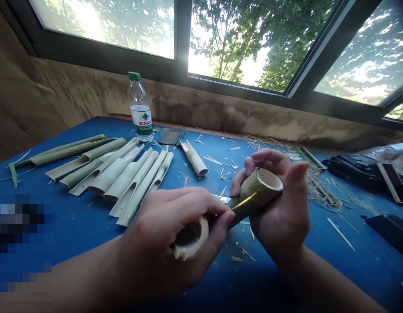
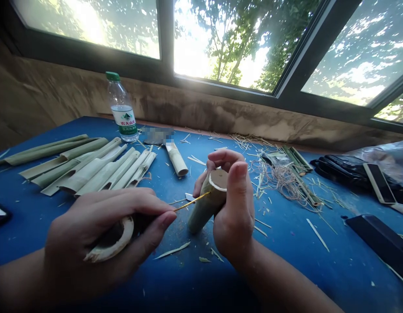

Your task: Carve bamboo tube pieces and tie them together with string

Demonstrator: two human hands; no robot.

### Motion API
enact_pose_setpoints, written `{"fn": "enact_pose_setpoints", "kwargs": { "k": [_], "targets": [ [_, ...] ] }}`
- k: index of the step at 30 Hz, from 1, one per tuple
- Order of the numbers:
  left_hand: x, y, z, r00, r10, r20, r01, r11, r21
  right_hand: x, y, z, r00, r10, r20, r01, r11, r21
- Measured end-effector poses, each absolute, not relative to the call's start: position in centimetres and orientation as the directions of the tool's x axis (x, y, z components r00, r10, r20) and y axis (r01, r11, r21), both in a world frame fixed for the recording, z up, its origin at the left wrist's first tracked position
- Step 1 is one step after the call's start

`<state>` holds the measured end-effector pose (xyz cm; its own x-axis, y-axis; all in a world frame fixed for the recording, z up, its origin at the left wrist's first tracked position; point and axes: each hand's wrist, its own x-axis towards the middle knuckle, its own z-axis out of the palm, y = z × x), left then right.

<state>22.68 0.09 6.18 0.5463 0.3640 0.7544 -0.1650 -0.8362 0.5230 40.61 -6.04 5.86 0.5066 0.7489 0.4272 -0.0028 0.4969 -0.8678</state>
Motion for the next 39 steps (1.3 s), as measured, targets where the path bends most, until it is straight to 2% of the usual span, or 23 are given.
{"fn": "enact_pose_setpoints", "kwargs": {
  "k": [11,39],
  "targets": [
    [22.31,-0.28,6.49,0.526,0.373,0.765,-0.145,-0.846,0.513,40.85,-6.05,5.24,0.474,0.730,0.492,0.077,0.523,-0.849],
    [22.55,-0.21,6.04,0.553,0.368,0.748,-0.146,-0.841,0.522,40.12,-6.42,5.70,0.496,0.757,0.425,0.036,0.471,-0.881]
  ]
}}
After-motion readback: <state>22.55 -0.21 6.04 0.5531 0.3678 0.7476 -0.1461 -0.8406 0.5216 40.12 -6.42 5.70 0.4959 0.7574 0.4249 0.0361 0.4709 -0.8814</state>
